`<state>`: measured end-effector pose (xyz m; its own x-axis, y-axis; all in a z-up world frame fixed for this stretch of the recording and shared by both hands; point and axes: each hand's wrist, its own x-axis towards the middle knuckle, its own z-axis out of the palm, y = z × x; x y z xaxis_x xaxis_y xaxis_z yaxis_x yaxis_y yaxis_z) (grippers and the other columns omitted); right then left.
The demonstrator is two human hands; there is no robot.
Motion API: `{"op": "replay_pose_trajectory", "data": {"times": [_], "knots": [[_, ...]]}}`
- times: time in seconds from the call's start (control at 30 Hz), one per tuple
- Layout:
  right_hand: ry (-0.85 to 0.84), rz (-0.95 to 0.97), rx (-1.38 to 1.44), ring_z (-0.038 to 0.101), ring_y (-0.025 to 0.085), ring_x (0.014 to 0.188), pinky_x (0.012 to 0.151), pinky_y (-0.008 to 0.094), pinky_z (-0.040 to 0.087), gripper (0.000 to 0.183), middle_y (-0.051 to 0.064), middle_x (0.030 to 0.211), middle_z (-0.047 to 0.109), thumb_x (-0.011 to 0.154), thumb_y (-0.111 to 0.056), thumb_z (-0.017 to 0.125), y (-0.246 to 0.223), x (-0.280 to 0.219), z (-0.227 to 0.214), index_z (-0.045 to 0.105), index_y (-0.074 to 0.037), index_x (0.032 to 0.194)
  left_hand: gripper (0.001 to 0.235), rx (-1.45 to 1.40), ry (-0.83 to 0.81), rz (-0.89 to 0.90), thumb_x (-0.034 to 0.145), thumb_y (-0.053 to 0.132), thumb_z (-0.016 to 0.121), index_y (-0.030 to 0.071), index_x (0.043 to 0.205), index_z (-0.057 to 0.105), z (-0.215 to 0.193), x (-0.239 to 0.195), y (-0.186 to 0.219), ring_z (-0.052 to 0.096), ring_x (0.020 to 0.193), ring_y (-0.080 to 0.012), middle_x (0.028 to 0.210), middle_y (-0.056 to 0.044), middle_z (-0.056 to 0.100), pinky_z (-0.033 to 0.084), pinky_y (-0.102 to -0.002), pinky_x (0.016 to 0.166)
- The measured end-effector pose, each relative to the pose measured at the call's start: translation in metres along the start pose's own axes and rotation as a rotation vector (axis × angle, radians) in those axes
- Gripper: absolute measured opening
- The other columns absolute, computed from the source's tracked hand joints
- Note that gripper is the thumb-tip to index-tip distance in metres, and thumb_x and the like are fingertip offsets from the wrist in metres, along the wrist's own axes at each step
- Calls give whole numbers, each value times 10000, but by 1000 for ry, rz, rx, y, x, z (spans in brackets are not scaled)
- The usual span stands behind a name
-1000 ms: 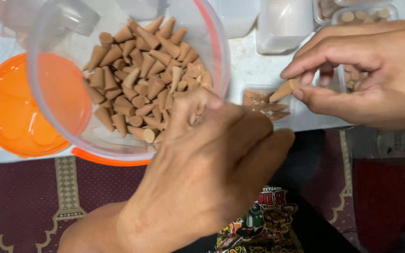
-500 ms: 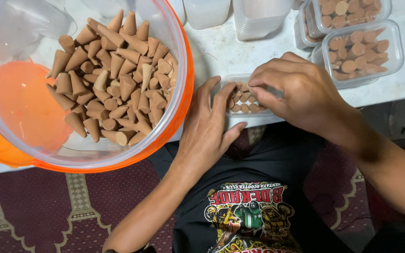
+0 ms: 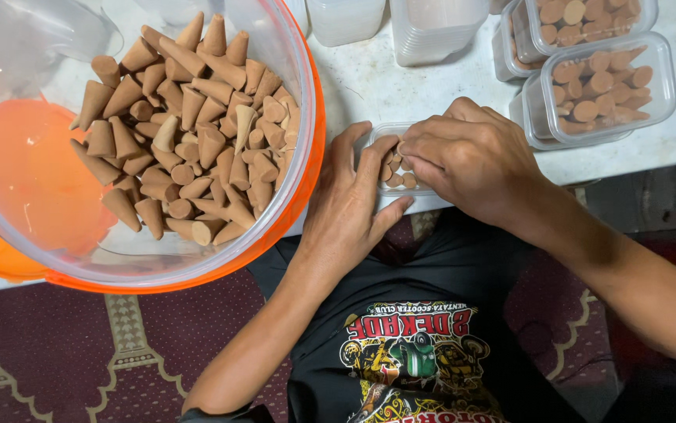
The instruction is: The person sorts small, cone-shaped clay objects from a large orange-rimmed bowl into smaller clear plastic containers. They pick up handfuls of cones and place them into the containers, arranging them neatly.
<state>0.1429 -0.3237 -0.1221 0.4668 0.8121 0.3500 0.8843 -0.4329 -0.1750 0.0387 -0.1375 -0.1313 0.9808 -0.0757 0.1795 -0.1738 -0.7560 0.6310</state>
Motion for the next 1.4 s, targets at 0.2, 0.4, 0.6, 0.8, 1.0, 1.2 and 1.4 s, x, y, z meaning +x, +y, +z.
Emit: {"op": "replay_pose_trajectory", "data": {"times": [0.2,0.4,0.6,0.8,1.0,1.2,1.4], "knots": [[-6,0,91,546,280,843,701,399,507,158,6,1147,764,984,-120,729,-2,3,-10,797,-74,1119,737,-7,-3,6,844,248,840,115,1431,414,-1,-1,-1,456,1349,-425,1460,-225,407,395,-492,1145],[16,-41,7,518,293,813,683,384,478,147,4,1121,718,963,-8,688,-4,0,-10,752,-90,1067,738,-1,1,43,813,210,852,92,1401,422,-9,1,3,481,1278,-415,1414,-203,407,394,-470,1118],[42,-41,-57,530,276,790,597,373,461,92,-12,1054,711,980,-21,734,-7,1,-7,747,-112,990,754,20,-4,36,803,223,869,99,1399,424,-10,1,4,481,1257,-401,1404,-189,406,400,-468,1099],[5,-30,33,535,312,834,683,413,490,181,39,1116,708,953,-7,709,-6,3,-18,770,-76,1108,784,30,-21,30,820,220,866,110,1436,394,-23,-2,14,462,1308,-409,1453,-197,409,367,-456,1141],[92,-71,221,634,328,951,901,429,474,196,170,1111,737,994,125,678,-18,27,-77,771,41,1145,772,-123,-55,82,860,155,823,44,1484,384,-62,-24,59,530,1184,-426,1398,-204,471,457,-490,1020],[107,-197,263,697,312,959,873,432,483,129,192,1077,742,1005,95,706,-55,72,-128,767,66,1116,444,-44,-2,166,963,151,707,-3,1334,517,-112,-51,90,574,1025,-370,1168,-160,565,460,-473,913],[31,-385,320,684,301,873,845,426,501,131,157,1003,740,980,37,657,-82,126,-135,740,51,1080,246,-92,117,190,1056,118,589,8,1275,572,-179,-70,98,580,916,-348,1087,-132,577,460,-444,861]]}}
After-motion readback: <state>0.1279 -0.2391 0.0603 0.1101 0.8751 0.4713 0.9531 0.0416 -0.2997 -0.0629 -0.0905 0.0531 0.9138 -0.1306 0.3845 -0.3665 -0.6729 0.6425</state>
